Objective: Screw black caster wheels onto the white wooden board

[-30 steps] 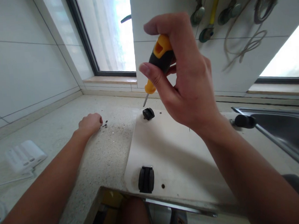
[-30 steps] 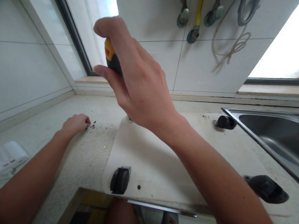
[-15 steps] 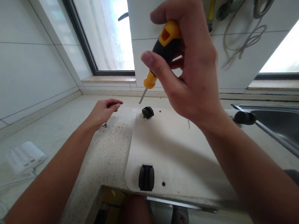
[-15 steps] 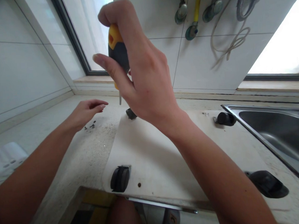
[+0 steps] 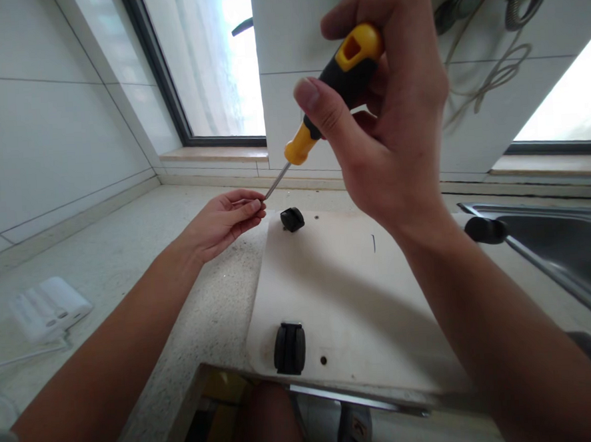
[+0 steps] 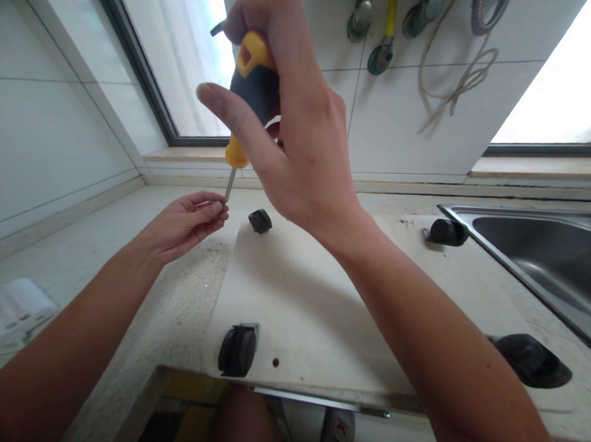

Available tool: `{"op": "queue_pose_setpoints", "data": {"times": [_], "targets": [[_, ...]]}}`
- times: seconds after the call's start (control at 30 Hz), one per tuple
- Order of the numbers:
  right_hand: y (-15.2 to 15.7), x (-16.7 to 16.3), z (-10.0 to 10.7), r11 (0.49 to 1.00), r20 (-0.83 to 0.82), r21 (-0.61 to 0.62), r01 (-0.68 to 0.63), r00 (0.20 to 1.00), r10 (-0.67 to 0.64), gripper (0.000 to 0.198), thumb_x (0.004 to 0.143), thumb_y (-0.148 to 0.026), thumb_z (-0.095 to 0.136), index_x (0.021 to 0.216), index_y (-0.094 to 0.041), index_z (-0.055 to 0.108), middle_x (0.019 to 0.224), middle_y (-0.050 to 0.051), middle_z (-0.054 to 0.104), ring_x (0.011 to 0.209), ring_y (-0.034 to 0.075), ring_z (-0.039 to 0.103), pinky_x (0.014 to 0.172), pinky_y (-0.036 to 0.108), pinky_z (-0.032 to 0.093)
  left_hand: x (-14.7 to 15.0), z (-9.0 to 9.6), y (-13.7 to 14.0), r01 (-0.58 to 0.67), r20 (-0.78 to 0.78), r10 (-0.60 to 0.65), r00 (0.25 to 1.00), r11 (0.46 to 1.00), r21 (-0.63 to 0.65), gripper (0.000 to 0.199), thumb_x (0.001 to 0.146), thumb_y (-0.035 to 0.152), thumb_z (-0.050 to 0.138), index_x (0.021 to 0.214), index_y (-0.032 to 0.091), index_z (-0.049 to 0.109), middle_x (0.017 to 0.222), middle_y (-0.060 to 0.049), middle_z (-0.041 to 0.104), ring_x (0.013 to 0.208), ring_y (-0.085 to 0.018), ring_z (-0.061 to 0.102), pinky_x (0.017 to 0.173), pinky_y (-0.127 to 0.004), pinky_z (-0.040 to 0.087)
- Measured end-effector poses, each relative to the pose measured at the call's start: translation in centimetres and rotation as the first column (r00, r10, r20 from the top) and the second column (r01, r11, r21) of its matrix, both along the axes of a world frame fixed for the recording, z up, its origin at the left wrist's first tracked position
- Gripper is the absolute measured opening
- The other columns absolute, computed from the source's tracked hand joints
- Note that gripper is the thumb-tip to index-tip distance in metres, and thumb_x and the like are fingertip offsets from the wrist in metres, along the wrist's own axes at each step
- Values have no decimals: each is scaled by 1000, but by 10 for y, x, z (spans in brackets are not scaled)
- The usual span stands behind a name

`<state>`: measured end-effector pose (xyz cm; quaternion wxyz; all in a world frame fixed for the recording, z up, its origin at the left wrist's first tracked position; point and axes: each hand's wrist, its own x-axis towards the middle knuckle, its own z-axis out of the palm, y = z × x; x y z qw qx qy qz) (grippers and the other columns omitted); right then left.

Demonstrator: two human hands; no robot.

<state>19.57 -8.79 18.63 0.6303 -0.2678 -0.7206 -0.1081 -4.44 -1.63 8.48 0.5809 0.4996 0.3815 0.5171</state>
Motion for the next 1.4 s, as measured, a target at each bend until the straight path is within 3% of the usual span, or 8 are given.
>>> {"op": "queue_pose_setpoints", "data": {"times": [0.13,0.43,0.73,0.87,0.97,1.03,1.2,1.4], "targets": [[-1,-1,-1,998,30,-25,52,998,-51,15,105,-32,66,117,-29,58,136,4,66,100,21,68,71,29,55,4,3,-4,18,44,-17,999,999,-28,17,86,6,91,99,17,85,96,-5,82,85,-11,77,81,-19,66],[-2,-2,-1,999,-1,-43,11,1000,-11,20,102,-29,74,110,-27,56,127,3,67,90,16,62,70,26,55,8,0,-3,23,126,-15,992,998,-60,17,88,1,87,98,14,82,93,-7,82,79,-10,77,74,-17,65],[5,6,0,987,-15,43,157,988,-156,38,100,-47,81,89,-29,49,91,1,63,80,21,59,77,37,53,20,0,-6,6,286,15,958,997,-72,20,99,-4,68,96,10,82,86,-7,80,75,-9,77,72,-15,65],[11,6,-1,991,-28,72,115,993,-113,42,97,-43,84,85,-29,47,84,-2,57,74,19,52,73,36,46,20,-1,-7,8,291,10,957,998,-63,16,98,-1,73,101,11,83,90,-7,81,80,-10,78,76,-15,65],[18,7,-1,987,-60,133,87,995,-80,39,96,-42,85,86,-27,50,86,-2,56,73,17,49,72,35,42,21,-6,-6,52,242,-44,969,998,-25,25,94,9,84,118,15,83,108,-11,84,94,-12,79,84,-18,65],[21,9,-1,984,-84,136,115,991,-104,39,97,-47,83,88,-26,52,89,-1,58,75,16,51,73,34,43,26,-12,-7,15,162,-20,987,999,30,35,90,18,91,124,17,82,111,-10,84,91,-12,77,81,-19,63],[24,14,1,978,-89,80,193,979,-186,34,96,-44,84,92,-29,54,93,1,64,77,18,56,75,37,46,51,-38,-18,-220,-157,270,950,934,280,31,92,41,89,108,15,81,74,-1,70,63,-11,58,57,-23,44],[58,3,1,947,43,-18,321,947,-320,27,98,-52,77,103,-32,60,87,2,69,75,21,62,70,37,50,70,-60,-37,-182,-343,385,857,848,497,26,102,32,74,126,22,75,74,4,66,60,-12,58,61,-26,47]]}}
